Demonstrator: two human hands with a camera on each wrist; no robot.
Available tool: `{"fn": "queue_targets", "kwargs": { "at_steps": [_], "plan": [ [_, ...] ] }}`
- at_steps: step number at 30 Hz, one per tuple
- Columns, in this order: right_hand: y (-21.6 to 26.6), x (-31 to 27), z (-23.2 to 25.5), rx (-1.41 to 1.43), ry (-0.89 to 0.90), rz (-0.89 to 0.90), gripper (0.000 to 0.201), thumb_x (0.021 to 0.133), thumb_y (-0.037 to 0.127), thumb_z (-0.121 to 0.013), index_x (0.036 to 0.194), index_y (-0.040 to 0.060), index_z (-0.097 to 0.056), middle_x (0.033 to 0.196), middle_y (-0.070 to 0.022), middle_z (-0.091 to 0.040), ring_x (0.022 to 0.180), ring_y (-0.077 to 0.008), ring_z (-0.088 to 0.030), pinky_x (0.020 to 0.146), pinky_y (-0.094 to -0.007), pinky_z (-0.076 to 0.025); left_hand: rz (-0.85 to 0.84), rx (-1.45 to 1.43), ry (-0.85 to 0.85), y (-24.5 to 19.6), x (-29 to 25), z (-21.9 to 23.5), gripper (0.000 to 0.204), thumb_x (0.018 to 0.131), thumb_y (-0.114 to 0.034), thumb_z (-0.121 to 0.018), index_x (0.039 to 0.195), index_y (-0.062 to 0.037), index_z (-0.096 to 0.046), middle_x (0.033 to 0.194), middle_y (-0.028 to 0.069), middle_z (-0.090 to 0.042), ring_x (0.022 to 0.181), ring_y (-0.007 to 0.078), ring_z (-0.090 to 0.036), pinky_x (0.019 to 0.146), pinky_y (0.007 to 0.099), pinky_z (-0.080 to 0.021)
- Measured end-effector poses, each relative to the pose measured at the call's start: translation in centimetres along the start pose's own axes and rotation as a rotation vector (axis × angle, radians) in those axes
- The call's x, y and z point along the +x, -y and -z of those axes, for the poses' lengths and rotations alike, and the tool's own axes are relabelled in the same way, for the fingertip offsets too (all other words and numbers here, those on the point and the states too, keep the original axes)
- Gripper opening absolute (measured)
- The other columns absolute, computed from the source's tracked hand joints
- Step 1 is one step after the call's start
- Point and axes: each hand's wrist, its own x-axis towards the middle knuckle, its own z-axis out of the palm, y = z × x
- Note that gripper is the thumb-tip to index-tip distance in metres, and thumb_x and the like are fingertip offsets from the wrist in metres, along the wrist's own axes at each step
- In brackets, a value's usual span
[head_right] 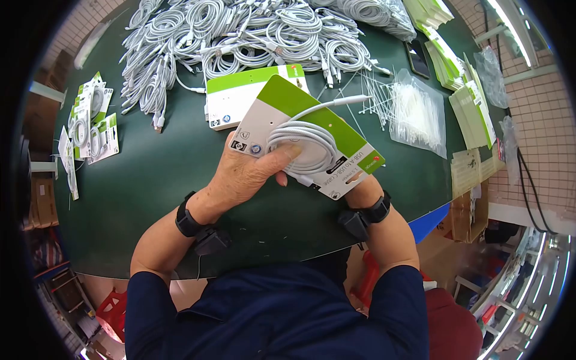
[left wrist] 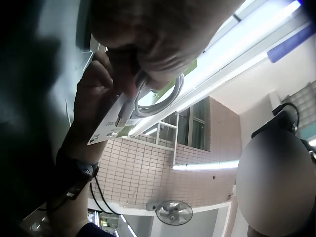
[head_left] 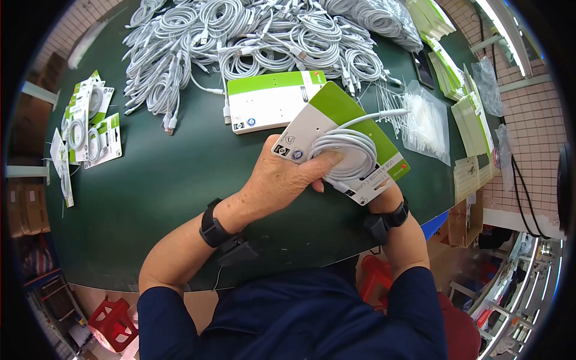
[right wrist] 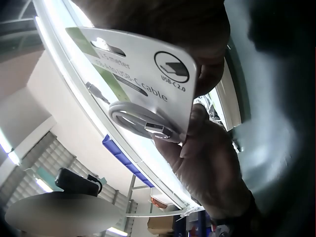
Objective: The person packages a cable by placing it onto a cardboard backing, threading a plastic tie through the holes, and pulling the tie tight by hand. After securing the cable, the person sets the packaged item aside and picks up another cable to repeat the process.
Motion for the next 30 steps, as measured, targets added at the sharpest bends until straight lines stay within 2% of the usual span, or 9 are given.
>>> {"fn": "queue_targets", "kwargs": {
  "at_steps": [3, 6, 12, 15, 20, 24, 27, 30],
  "plan": [
    [-0.7, 0.4, -0.1, -0.031, 0.014, 0.060, 0.043, 0.091, 0.018, -0.081, 0.128, 0.0021, -0.064, 0.117, -0.0053, -0.069, 0.102, -0.0162, -0.068, 0.092, -0.0306, -0.057, 0.023, 0.056, 0.018, -0.5, -0.1, 0.3, 0.034, 0.094, -0.013, -0.079, 0.121, 0.0051, -0.069, 0.099, 0.0083, -0.075, 0.070, 0.0089, -0.067, 0.061, 0.0240, -0.058],
    [-1.4, 1.1, -0.1, -0.063, 0.028, 0.143, 0.044, 0.091, 0.018, -0.081, 0.128, 0.0021, -0.064, 0.117, -0.0055, -0.069, 0.103, -0.0163, -0.068, 0.092, -0.0310, -0.057, 0.033, -0.022, 0.064, -1.4, -0.1, 0.0, 0.038, 0.090, -0.007, -0.082, 0.124, 0.0046, -0.068, 0.104, 0.0096, -0.076, 0.081, 0.0119, -0.071, 0.067, 0.0261, -0.062],
    [-2.5, 2.1, -0.2, -0.153, 0.016, 0.369, 0.046, 0.090, 0.019, -0.082, 0.128, 0.0022, -0.064, 0.119, -0.0059, -0.069, 0.106, -0.0166, -0.067, 0.094, -0.0317, -0.057, 0.111, 0.082, 0.178, -2.7, -0.2, 0.6, 0.054, 0.085, -0.001, -0.084, 0.134, 0.0037, -0.061, 0.117, 0.0120, -0.073, 0.096, 0.0168, -0.073, 0.078, 0.0305, -0.064],
    [-3.2, 2.6, -0.3, -0.165, -0.007, 0.462, 0.046, 0.090, 0.019, -0.083, 0.129, 0.0022, -0.064, 0.119, -0.0061, -0.069, 0.107, -0.0167, -0.067, 0.095, -0.0321, -0.056, 0.065, 0.182, 0.170, -2.9, -0.3, 0.3, 0.058, 0.083, 0.000, -0.084, 0.135, 0.0049, -0.060, 0.119, 0.0126, -0.073, 0.098, 0.0180, -0.073, 0.081, 0.0313, -0.064],
    [-4.3, 2.8, -0.4, -0.169, -0.050, 0.584, 0.048, 0.089, 0.019, -0.083, 0.129, 0.0022, -0.064, 0.121, -0.0065, -0.069, 0.109, -0.0169, -0.067, 0.096, -0.0327, -0.056, 0.094, 0.212, 0.156, -2.7, -0.2, 0.2, 0.059, 0.080, 0.003, -0.083, 0.134, 0.0056, -0.060, 0.120, 0.0130, -0.072, 0.101, 0.0189, -0.073, 0.083, 0.0322, -0.064],
    [-3.6, 2.5, -0.5, -0.193, -0.050, 0.579, 0.048, 0.089, 0.019, -0.083, 0.129, 0.0020, -0.064, 0.120, -0.0067, -0.069, 0.108, -0.0168, -0.067, 0.096, -0.0326, -0.056, 0.155, 0.212, 0.155, -3.0, -0.1, 0.2, 0.059, 0.079, 0.004, -0.082, 0.134, 0.0064, -0.060, 0.120, 0.0136, -0.072, 0.100, 0.0191, -0.074, 0.084, 0.0331, -0.065],
    [-3.1, 2.3, -0.7, -0.202, -0.043, 0.572, 0.048, 0.089, 0.019, -0.083, 0.128, 0.0019, -0.064, 0.120, -0.0068, -0.069, 0.108, -0.0167, -0.067, 0.095, -0.0324, -0.056, 0.137, 0.280, 0.156, -2.2, -0.1, 0.7, 0.058, 0.080, 0.004, -0.082, 0.133, 0.0072, -0.059, 0.120, 0.0149, -0.072, 0.098, 0.0194, -0.075, 0.083, 0.0335, -0.066],
    [-2.6, 2.2, -0.8, -0.208, -0.035, 0.562, 0.048, 0.088, 0.019, -0.083, 0.128, 0.0017, -0.064, 0.119, -0.0069, -0.069, 0.107, -0.0167, -0.067, 0.095, -0.0323, -0.056, 0.155, 0.182, 0.130, -2.0, -0.3, 0.5, 0.058, 0.081, 0.005, -0.082, 0.133, 0.0079, -0.059, 0.119, 0.0161, -0.072, 0.094, 0.0205, -0.076, 0.082, 0.0339, -0.066]
  ]
}}
